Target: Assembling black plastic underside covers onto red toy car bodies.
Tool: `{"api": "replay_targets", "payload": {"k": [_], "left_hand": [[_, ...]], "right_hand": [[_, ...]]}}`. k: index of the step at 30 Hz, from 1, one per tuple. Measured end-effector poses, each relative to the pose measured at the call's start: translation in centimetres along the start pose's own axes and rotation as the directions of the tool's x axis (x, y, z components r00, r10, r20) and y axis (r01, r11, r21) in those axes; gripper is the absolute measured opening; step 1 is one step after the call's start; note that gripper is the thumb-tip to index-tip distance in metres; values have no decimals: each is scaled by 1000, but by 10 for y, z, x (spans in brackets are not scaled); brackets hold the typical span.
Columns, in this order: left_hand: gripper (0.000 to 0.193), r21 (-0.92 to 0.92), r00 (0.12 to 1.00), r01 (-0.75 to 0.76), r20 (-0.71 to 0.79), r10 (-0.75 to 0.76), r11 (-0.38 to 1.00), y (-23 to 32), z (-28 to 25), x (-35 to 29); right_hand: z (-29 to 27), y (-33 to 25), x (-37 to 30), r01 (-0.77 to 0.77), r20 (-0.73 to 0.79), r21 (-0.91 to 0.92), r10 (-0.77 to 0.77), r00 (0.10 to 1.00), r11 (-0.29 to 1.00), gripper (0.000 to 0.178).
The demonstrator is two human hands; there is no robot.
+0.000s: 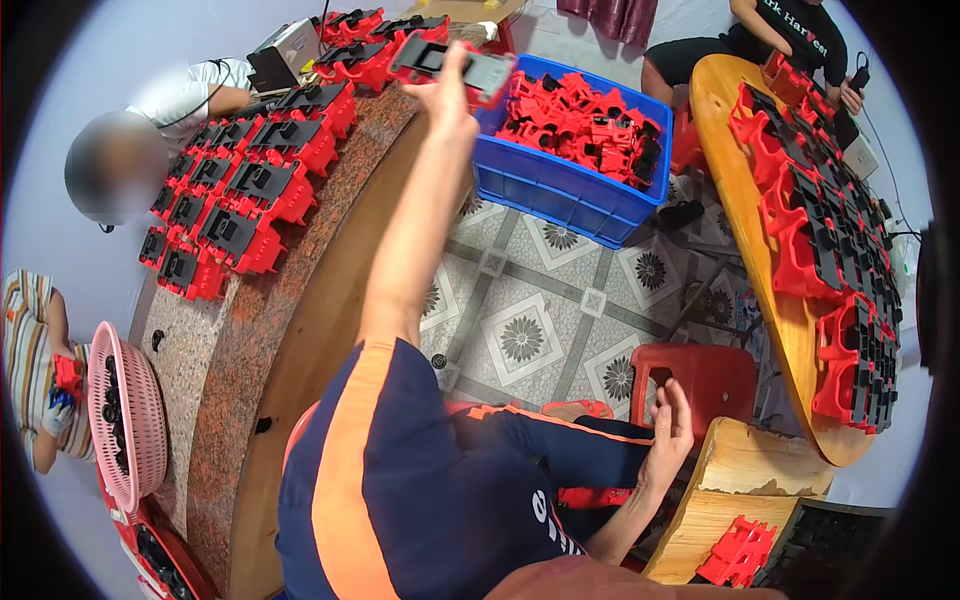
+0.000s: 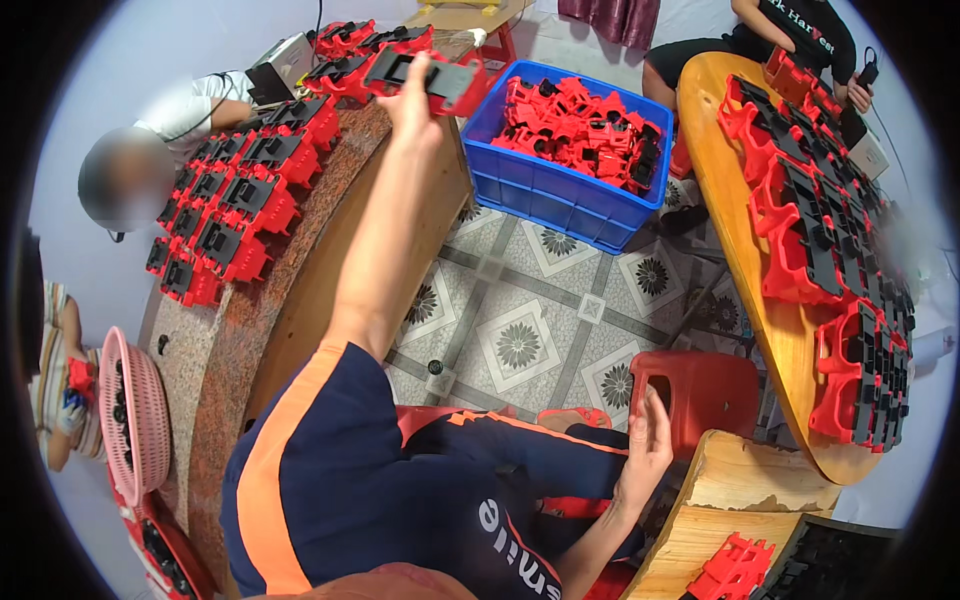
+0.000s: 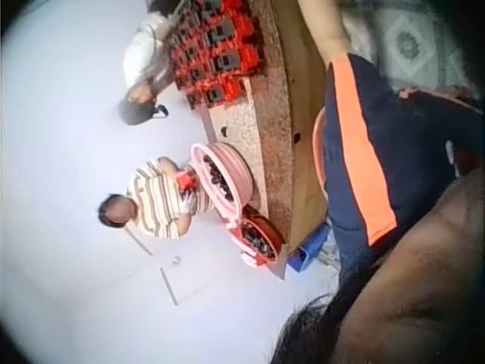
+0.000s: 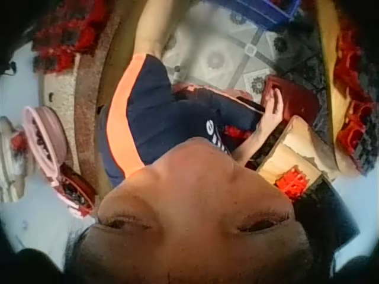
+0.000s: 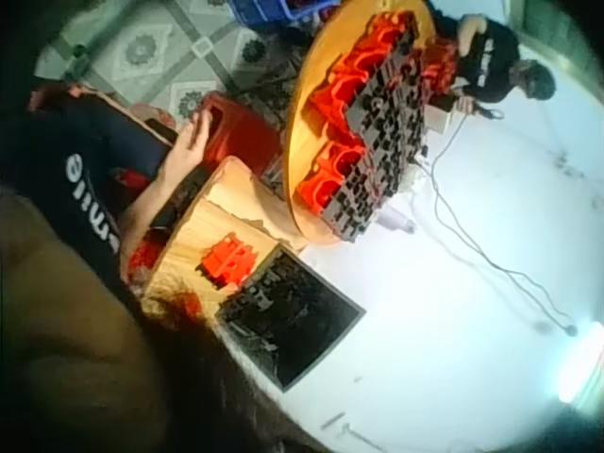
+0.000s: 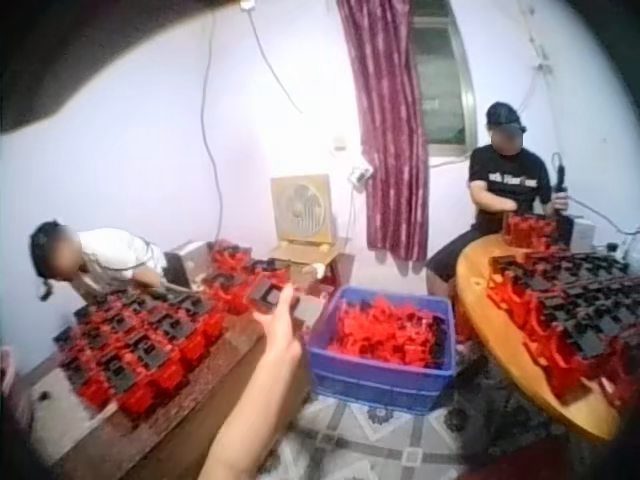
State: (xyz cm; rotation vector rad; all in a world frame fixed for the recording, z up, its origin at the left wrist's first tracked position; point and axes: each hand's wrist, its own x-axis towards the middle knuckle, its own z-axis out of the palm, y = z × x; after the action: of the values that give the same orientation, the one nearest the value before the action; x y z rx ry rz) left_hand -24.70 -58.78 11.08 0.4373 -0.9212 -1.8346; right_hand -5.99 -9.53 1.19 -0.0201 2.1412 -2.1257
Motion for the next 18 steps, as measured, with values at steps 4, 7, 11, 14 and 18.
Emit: {"api": "replay_targets", "payload": {"k": [4,7,11,14,18], "left_hand": [[135,188,919,194,-377,-111,963,5,-20,52],[123,172,980,94,-191,-61,981,22,-33,24],[108,166,915,-403,61,399,900,70,-40,-49],[102,54,775,-627,138,616,777,162,-33,-119],[71,218,739,-671,114,664,709,258,-67,-121]], "right_hand": [[0,15,-13,-27,-87,-28,25,996,999,39],[2,20,-15,-41,-103,-46,36,994,998,38],[4,17,-15,-39,-88,-57,34,996,998,37],[-1,20,-13,-32,-112,-97,21,994,995,36],[-11,29,-3,-25,-32,-75,23,999,997,34]]}}
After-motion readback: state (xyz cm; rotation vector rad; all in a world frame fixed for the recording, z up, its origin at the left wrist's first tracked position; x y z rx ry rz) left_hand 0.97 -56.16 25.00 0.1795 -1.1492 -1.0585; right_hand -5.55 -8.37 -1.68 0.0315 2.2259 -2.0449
